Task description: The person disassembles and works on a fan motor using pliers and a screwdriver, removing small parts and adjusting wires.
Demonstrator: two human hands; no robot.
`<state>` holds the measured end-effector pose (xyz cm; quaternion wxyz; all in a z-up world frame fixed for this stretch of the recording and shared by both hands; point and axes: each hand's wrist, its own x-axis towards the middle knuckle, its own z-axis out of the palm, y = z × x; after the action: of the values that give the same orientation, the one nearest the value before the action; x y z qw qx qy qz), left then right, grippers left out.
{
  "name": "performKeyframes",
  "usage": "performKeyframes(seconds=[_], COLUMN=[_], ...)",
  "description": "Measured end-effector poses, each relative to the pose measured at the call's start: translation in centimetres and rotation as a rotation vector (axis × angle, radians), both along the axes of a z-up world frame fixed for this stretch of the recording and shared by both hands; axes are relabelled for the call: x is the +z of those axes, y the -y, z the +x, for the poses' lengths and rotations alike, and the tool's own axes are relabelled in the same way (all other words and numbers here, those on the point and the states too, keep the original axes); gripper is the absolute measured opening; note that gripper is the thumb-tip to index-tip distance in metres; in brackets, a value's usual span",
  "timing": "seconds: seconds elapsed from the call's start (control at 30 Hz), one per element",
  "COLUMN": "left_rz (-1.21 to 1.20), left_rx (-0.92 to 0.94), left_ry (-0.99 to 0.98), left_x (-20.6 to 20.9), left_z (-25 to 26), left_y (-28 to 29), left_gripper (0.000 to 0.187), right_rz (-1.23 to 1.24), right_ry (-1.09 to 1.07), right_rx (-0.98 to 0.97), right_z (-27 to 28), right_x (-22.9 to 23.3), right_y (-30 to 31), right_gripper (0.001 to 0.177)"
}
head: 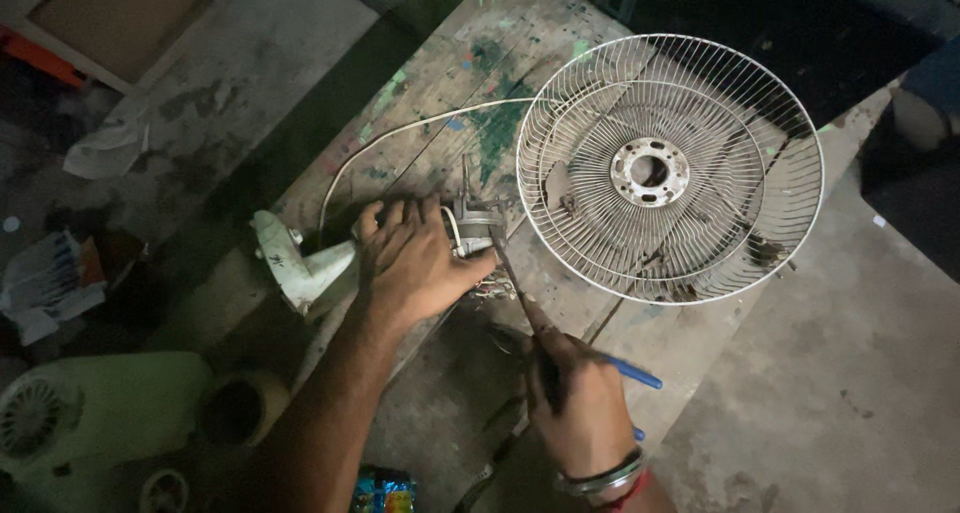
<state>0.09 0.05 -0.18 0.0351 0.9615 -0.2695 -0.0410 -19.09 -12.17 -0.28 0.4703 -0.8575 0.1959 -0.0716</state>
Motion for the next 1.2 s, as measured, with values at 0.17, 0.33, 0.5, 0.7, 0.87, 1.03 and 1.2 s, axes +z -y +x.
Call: performKeyframes(seconds=[0.17, 0.33, 0.5, 0.7, 0.87, 1.03, 1.2], left_rz=[0.043, 0.104, 0.004, -0.073, -0.062, -0.073, -0.017], left_rx=[0.004, 0.020, -0.018, -0.052, -0.023, -0.022, 0.010], left_ry=[-0.049, -0.196, -0.136, -0.047, -0.102, -0.092, -0.162], left_x=[-0.2, 0.4, 0.0, -1.2, -0.9, -1.1, -0.7], left_z=[-0.2, 0.1, 0.0, 0.0, -0.1, 0.0, 0.5], left_y=[-0.3, -0.1, -0.3, -0.9, -0.7, -0.7, -0.4], left_gripper=[0.109, 0.103, 0.098, 0.101, 0.095, 0.094, 0.093], right_rz=[-0.050, 0.411, -0.229, 0.538, -0.202, 0.956, 0.456], right_ry=[0.048, 0.207, 0.088, -0.017, 0.249, -0.004, 0.208], right_rx=[0.066, -0.077, 0.000, -0.165, 0.024, -0.218, -0.144], right_z=[-0.1, -0.4, -0.7, 0.3, 0.1, 0.1, 0.4], right_x=[-1.1, -3.9, -5.2, -4.6, -6.1, -7.1, -8.2], right_y=[-0.2, -1.4, -2.2, -1.2, -1.9, -0.5, 1.0], right_gripper=[0.066, 0.038, 0.058, 0.037, 0.010, 0.027, 0.031])
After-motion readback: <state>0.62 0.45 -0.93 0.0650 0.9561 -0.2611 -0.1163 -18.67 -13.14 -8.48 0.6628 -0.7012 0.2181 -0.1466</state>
